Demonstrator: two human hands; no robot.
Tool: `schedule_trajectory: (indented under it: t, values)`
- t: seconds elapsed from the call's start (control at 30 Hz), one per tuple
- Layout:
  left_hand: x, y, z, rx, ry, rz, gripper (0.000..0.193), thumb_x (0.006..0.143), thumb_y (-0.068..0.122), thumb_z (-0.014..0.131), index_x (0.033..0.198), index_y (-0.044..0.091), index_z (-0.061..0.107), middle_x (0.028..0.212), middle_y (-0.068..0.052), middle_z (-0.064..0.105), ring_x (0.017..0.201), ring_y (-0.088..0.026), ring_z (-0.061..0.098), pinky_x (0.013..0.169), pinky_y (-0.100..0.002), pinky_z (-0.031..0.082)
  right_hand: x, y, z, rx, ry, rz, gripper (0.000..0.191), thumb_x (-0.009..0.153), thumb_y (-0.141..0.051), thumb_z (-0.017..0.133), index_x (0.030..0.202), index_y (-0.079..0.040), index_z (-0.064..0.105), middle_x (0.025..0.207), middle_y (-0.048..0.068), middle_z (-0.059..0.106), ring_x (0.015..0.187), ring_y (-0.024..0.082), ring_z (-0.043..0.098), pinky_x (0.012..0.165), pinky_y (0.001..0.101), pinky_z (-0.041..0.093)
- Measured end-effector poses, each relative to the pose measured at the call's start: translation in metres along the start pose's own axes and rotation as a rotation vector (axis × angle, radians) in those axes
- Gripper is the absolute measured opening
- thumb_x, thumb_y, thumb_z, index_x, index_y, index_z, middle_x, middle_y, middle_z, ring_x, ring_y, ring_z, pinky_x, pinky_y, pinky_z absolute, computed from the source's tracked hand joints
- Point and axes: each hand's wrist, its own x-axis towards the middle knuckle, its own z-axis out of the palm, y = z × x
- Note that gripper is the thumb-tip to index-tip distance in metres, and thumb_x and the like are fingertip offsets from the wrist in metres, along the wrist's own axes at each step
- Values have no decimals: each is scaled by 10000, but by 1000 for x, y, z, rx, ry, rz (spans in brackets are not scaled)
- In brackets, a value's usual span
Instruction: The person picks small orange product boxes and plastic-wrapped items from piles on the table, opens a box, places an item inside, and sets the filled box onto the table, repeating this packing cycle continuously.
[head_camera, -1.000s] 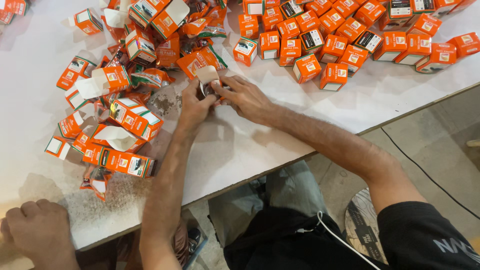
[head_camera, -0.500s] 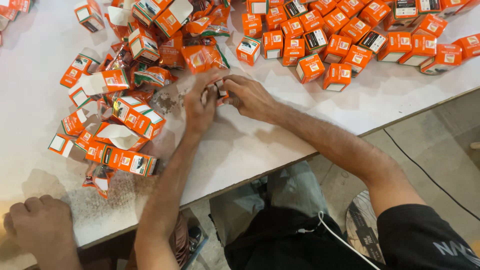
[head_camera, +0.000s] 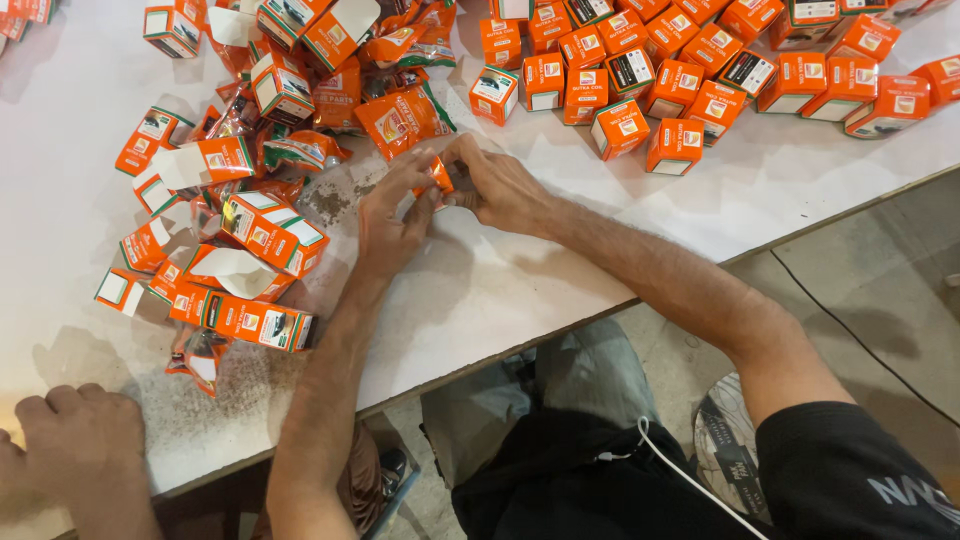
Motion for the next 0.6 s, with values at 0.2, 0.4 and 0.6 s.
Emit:
schedule_trajectory:
  t: [0.2,0.4,0.6]
  values:
    - [-4,5,-9,280,-113,182,202,952,24,753,1138,46,676,1598,-247,440,1539,-410,357,1269,-521,327,-1,-8,0,-84,-48,54,634,931,-156,800,1403,-77,384,1059,179,698,1026,425,664,809,517,515]
    - [-27,44,-36,720,-139,90,540,858,139,812,1345,46,599,1487,-218,497,1452,-396,401,1242,-604,256,8,-2,-7,-411,-15,-96,744,917,-45,783,1544,-182,406,1512,118,518,1423,371,497,1184,466,451]
    - [-44,61,-98,1143,154,-480,888,876,507,801,1451,-57,428,1363,-299,494,1429,-483,342,1175,-713,101,5,2,-21,-552,510,-226,964,895,-207,868,1604,-84,228,1622,270,194,1473,532,286,1215,617,286]
